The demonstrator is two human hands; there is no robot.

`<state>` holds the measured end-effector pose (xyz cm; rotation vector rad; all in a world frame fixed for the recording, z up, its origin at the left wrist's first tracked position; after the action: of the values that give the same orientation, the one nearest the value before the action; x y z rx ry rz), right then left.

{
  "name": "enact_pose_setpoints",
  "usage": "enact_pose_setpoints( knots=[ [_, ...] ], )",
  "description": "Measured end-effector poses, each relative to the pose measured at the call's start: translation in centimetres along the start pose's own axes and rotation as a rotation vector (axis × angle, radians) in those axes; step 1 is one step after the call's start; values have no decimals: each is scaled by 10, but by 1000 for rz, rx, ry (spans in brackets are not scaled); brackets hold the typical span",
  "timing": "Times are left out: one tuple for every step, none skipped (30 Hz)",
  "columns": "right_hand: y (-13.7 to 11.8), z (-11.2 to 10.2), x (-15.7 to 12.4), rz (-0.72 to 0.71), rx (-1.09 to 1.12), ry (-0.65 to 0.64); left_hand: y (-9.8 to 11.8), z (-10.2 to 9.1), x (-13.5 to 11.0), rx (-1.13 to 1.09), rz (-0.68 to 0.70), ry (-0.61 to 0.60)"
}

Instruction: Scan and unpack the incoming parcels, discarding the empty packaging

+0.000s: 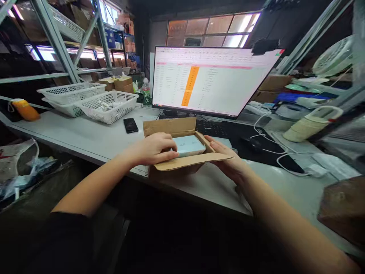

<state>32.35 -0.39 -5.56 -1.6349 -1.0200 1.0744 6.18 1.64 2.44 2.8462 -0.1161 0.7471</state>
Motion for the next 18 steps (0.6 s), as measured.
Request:
enact_pose_setpoints(
  knots=[
    [-14, -11, -1, -101, -128, 73, 0, 0, -2, 7, 19, 78],
    [-30, -18, -4, -200, -257, 122, 1, -1, -5, 17, 40, 176],
    [-46, -20, -8, -296, -386, 148, 2, -3, -10, 29, 63, 295],
    [-65, -17, -15, -419, -533, 171, 6, -8, -16, 48, 108, 451],
    [-80, -8, -22, -516, -667, 147, 9, -11, -25, 66, 139, 621],
    [-93, 5, -29, -582, -784, 69, 11, -14, -36, 86, 149, 791],
    [-101, 20, -33, -620, -886, -39, 11, -13, -48, 104, 131, 953],
    [-107, 36, -36, -641, -978, -146, 10, -10, -60, 116, 92, 1106],
    [-111, 49, -37, -654, -1062, -225, 8, -4, -73, 121, 43, 1244],
    [-114, 61, -35, -663, -1138, -267, 5, 4, -85, 119, -9, 1357],
    [-115, 69, -30, -669, -1202, -277, 2, 15, -95, 110, -61, 1432],
    [-114, 75, -24, -671, -1248, -266, -2, 27, -104, 96, -111, 1468],
    [-112, 78, -18, -672, -1277, -252, -6, 39, -111, 77, -164, 1467],
    [-108, 80, -14, -673, -1287, -245, -11, 52, -115, 45, -224, 1420],
    [-104, 79, -11, -680, -1270, -240, -18, 64, -117, -5, -289, 1332],
    [-99, 77, -9, -686, -1230, -237, -26, 76, -117, -78, -348, 1217],
    [-94, 73, -8, -684, -1172, -235, -35, 87, -115, -171, -400, 1079],
    [-92, 67, -7, -682, -1071, -210, -42, 97, -114, -267, -436, 940]
  ],
)
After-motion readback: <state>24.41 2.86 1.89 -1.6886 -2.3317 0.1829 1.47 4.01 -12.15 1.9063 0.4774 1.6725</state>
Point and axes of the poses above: each hand's wrist, its own x-axis towards the middle knuckle, its own z-axis out of the palm, y = z × x, the point moved 7 cm from there along x, towards the middle knuckle, and after that the axes turned 15 degrees about z, right-handed, at the moved point
